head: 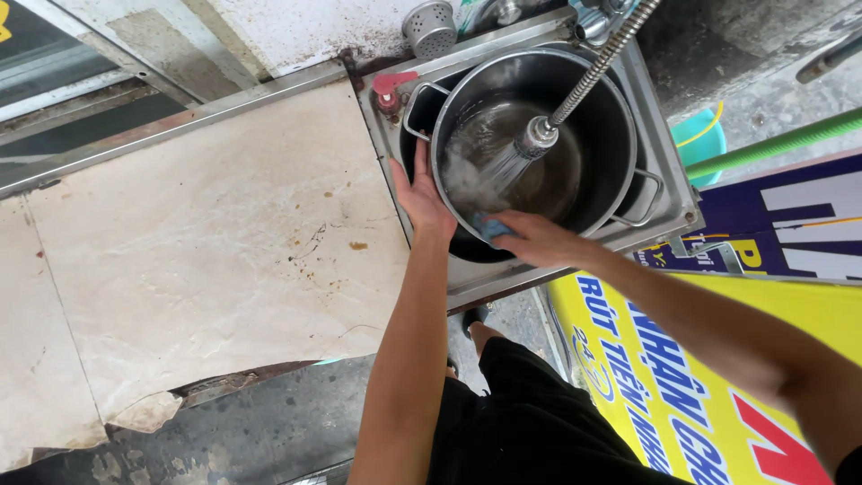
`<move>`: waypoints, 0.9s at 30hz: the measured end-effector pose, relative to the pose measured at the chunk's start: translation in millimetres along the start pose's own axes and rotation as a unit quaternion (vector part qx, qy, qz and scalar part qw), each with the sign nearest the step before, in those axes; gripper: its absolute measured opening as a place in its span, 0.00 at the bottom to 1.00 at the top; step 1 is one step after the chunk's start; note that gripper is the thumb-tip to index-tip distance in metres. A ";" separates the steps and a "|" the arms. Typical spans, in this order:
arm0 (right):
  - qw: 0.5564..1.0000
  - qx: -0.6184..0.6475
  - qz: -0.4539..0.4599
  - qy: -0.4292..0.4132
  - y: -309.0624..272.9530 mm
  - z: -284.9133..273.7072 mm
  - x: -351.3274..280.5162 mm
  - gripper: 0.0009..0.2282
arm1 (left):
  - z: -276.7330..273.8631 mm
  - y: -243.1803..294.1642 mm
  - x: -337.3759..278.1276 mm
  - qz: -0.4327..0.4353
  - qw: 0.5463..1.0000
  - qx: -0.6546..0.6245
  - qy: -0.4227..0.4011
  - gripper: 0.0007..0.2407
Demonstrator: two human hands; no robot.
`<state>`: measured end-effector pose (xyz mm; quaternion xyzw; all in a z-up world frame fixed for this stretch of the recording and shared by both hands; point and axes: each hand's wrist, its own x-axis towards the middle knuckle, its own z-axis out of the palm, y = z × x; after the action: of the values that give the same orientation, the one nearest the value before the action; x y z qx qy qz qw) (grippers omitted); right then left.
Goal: Washing a large metal pot in a sink using a sponge and water.
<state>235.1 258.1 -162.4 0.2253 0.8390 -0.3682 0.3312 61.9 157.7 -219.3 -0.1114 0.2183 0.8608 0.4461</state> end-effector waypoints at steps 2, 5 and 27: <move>0.944 0.167 -0.206 0.199 -36.2 19.4 7.8 0.25 | -10.6 -1.9 1.4 0.029 0.999 0.003 -0.026 0.37; 0.864 0.082 -0.371 0.331 -62.7 4.9 52.6 0.27 | -28.2 -4.9 7.3 0.046 0.999 0.013 -0.001 0.39; 0.571 -0.803 -0.028 0.168 53.3 -173.9 7.0 0.25 | 12.8 -44.2 3.0 0.170 0.945 0.272 0.061 0.30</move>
<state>195.7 425.8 -103.8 -0.0989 0.8367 0.4922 0.2187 96.3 188.3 -221.5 0.0012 0.4865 0.8234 0.2922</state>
